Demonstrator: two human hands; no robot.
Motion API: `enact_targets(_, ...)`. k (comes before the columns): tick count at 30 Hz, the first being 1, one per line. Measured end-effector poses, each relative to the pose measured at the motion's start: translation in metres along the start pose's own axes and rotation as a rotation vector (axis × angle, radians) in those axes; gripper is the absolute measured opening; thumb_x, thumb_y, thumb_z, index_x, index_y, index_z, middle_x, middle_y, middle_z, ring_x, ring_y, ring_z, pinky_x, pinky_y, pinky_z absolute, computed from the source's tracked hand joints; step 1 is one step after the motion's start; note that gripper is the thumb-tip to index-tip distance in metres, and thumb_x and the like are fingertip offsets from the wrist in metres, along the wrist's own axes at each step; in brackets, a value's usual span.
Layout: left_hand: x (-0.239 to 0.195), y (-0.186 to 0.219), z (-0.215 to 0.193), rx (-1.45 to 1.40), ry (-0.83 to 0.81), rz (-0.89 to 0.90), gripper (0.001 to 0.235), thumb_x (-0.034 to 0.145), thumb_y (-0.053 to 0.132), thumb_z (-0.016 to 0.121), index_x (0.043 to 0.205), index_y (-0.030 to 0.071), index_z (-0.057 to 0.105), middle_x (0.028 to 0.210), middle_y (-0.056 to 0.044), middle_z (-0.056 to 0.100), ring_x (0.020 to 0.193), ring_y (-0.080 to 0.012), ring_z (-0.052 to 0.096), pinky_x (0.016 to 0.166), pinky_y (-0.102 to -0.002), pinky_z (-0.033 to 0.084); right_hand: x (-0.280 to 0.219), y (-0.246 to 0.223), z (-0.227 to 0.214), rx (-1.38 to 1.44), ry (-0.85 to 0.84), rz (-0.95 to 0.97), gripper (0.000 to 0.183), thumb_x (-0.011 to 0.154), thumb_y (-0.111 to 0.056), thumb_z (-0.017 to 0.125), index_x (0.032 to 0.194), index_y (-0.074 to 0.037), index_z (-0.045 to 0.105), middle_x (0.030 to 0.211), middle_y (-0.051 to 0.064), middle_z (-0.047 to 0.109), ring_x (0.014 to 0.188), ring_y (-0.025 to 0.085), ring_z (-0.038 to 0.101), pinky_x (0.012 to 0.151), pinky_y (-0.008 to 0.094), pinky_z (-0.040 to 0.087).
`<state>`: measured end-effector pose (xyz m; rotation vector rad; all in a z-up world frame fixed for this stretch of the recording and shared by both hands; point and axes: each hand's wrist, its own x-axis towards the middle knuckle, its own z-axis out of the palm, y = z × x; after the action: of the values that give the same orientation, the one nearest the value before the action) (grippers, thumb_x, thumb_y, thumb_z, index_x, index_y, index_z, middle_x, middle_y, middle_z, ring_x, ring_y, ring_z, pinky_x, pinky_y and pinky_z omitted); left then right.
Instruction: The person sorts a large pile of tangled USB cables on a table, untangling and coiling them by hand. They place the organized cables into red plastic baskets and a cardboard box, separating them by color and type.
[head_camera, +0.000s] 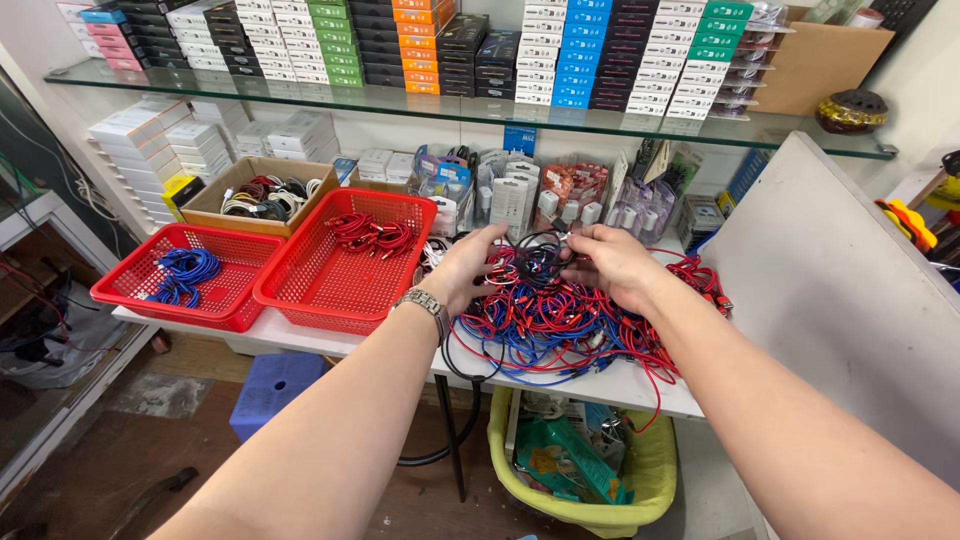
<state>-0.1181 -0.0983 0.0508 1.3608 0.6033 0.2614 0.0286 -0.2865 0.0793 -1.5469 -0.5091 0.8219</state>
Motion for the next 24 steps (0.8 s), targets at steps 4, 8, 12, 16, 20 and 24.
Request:
enact_targets(4, -0.026, 0.011, 0.015, -0.321, -0.216, -0.057, 0.05, 0.095, 0.047, 0.062, 0.135, 0.02, 0.049, 0.126, -0.011, 0.06, 0.108, -0.0247, 0.065, 0.089, -0.049, 0.055, -0.01, -0.004, 0.005, 0.227, -0.101, 0.001, 0.015, 0.103, -0.017, 0.057, 0.113, -0.007, 0.061, 0.101, 0.003, 0.065, 0.093, 0.015, 0.065, 0.086, 0.03, 0.059)
enact_targets(8, -0.016, 0.004, 0.018, -0.328, -0.288, -0.001, 0.036, 0.095, 0.025, 0.065, 0.126, 0.007, 0.059, 0.11, -0.01, 0.069, 0.091, -0.0214, 0.072, 0.08, -0.041, 0.064, -0.028, -0.012, 0.005, 0.238, -0.321, -0.022, 0.028, 0.1, -0.011, 0.057, 0.127, -0.007, 0.062, 0.108, 0.0, 0.067, 0.098, 0.012, 0.065, 0.092, 0.029, 0.056)
enact_targets(12, -0.003, -0.005, 0.014, -0.167, -0.115, 0.064, 0.02, 0.093, 0.018, 0.071, 0.11, 0.005, 0.071, 0.087, -0.006, 0.071, 0.059, -0.0142, 0.06, 0.052, -0.029, 0.052, -0.035, -0.019, 0.003, 0.055, -0.233, 0.024, 0.041, 0.097, -0.008, 0.057, 0.137, -0.013, 0.061, 0.108, -0.001, 0.069, 0.092, 0.011, 0.064, 0.083, 0.028, 0.054)
enact_targets(16, -0.008, -0.002, 0.01, 0.041, -0.113, -0.02, 0.02, 0.095, 0.028, 0.074, 0.1, 0.01, 0.071, 0.073, 0.001, 0.06, 0.048, -0.0068, 0.045, 0.041, -0.023, 0.031, -0.037, -0.023, -0.003, -0.12, -0.158, -0.033, 0.043, 0.095, -0.005, 0.052, 0.136, -0.008, 0.066, 0.103, 0.001, 0.07, 0.085, 0.01, 0.062, 0.074, 0.026, 0.052)
enact_targets(20, -0.018, 0.002, 0.012, -0.148, -0.274, -0.086, 0.02, 0.095, 0.027, 0.072, 0.103, 0.009, 0.072, 0.079, 0.007, 0.072, 0.05, -0.0001, 0.042, 0.042, -0.016, 0.029, -0.043, -0.025, -0.008, -0.102, -0.149, -0.053, 0.045, 0.095, -0.007, 0.049, 0.137, -0.007, 0.066, 0.092, 0.0, 0.064, 0.079, 0.01, 0.057, 0.071, 0.025, 0.051)
enact_targets(24, -0.026, 0.0, 0.01, -0.363, -0.546, -0.182, 0.034, 0.093, 0.039, 0.072, 0.105, 0.009, 0.079, 0.058, 0.014, 0.046, 0.042, 0.0031, 0.036, 0.033, -0.014, 0.023, -0.057, -0.032, -0.016, 0.256, -0.313, 0.118, 0.041, 0.097, -0.015, 0.053, 0.137, -0.007, 0.063, 0.092, -0.003, 0.062, 0.079, 0.008, 0.055, 0.065, 0.022, 0.046)
